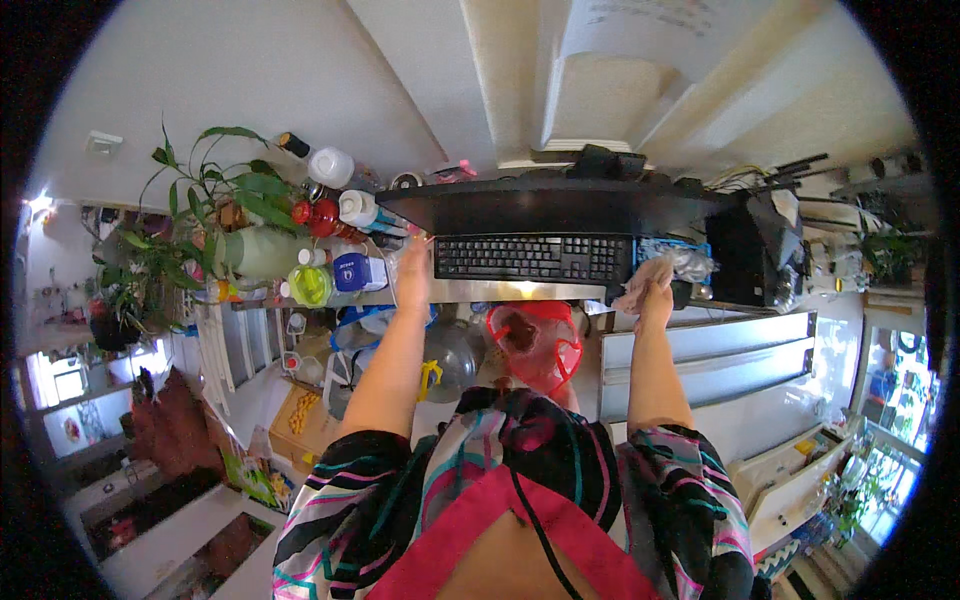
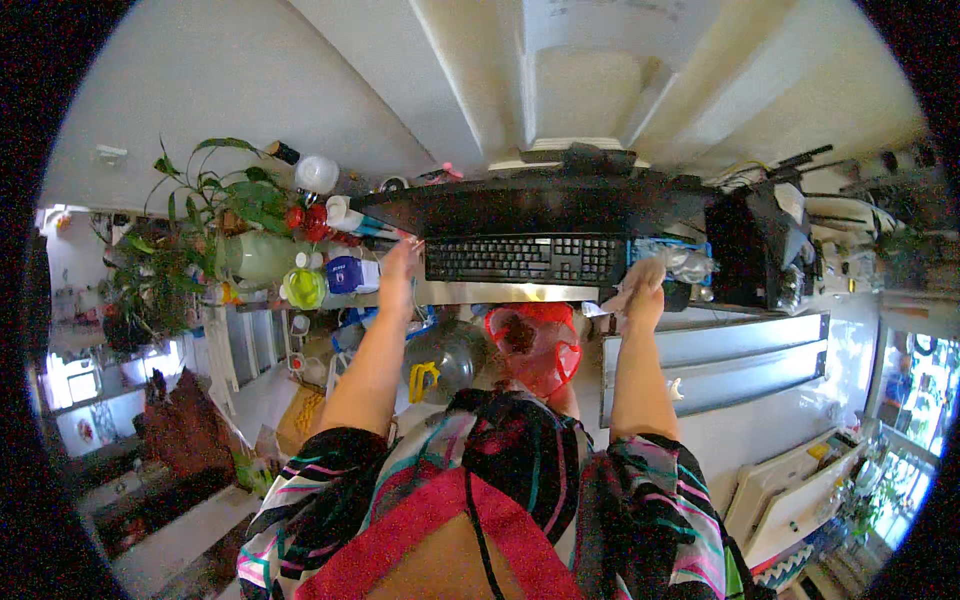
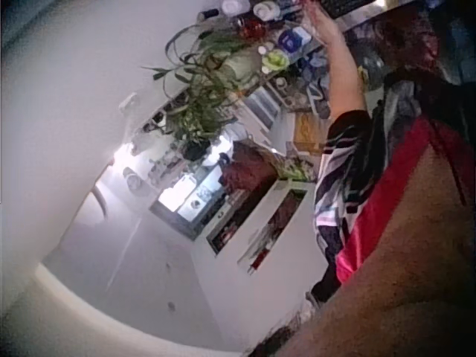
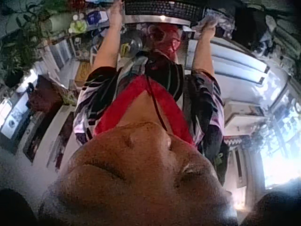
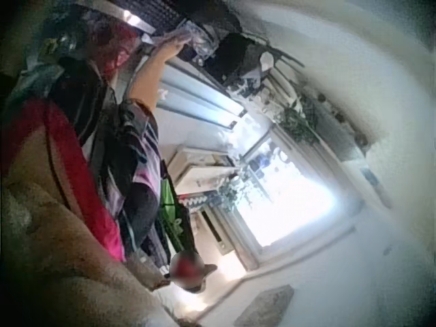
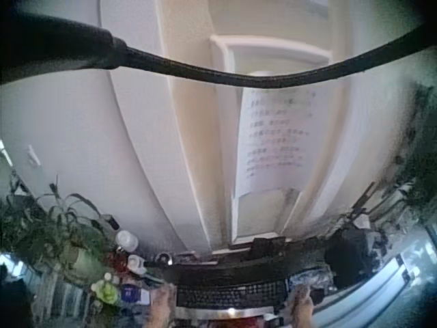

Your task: The person wipes a white table with a cloth, then moves to a desk area to wipe a laptop, keyboard, and router. They also wipe a drawer front and handle a small blue container and a set of pens, placing them back on the desk.

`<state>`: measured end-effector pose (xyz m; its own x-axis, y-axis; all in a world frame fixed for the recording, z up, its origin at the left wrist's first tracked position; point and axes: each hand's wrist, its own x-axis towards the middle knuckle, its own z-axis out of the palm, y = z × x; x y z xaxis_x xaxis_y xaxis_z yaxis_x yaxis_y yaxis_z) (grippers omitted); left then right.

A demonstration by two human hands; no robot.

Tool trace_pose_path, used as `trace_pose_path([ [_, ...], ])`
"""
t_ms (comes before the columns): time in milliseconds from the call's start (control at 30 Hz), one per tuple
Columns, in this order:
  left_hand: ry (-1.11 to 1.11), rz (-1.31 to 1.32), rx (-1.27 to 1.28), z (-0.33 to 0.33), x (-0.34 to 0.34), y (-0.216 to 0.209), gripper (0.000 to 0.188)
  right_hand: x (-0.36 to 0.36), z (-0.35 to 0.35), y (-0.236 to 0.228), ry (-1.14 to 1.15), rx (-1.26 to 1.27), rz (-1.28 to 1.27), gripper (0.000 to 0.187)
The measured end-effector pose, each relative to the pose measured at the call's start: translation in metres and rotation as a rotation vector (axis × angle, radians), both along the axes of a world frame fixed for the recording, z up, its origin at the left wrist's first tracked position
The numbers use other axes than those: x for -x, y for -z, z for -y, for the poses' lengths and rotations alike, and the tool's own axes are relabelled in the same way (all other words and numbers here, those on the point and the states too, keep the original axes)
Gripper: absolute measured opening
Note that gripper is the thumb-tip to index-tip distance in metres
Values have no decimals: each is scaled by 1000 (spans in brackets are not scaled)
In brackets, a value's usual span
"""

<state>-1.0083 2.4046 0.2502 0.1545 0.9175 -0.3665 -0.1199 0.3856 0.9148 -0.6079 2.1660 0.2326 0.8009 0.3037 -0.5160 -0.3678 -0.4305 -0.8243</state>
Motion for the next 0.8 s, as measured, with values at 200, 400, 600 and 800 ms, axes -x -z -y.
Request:
trace_pose_path([
  [200,54,-396,-4,10,-10,87,45,38,-64,75,-398,165,1105,34],
  [400,-32,-419,75,4,-14,104,45,136,-138,70,-590,322,1277,34],
  [600,41,-480,-159,2,5,153,42,236,-179,99,-1127,266,951,50],
  [800,155,-596,-179,10,15,149,47,248,-177,65,-1506,-1,1084,59],
])
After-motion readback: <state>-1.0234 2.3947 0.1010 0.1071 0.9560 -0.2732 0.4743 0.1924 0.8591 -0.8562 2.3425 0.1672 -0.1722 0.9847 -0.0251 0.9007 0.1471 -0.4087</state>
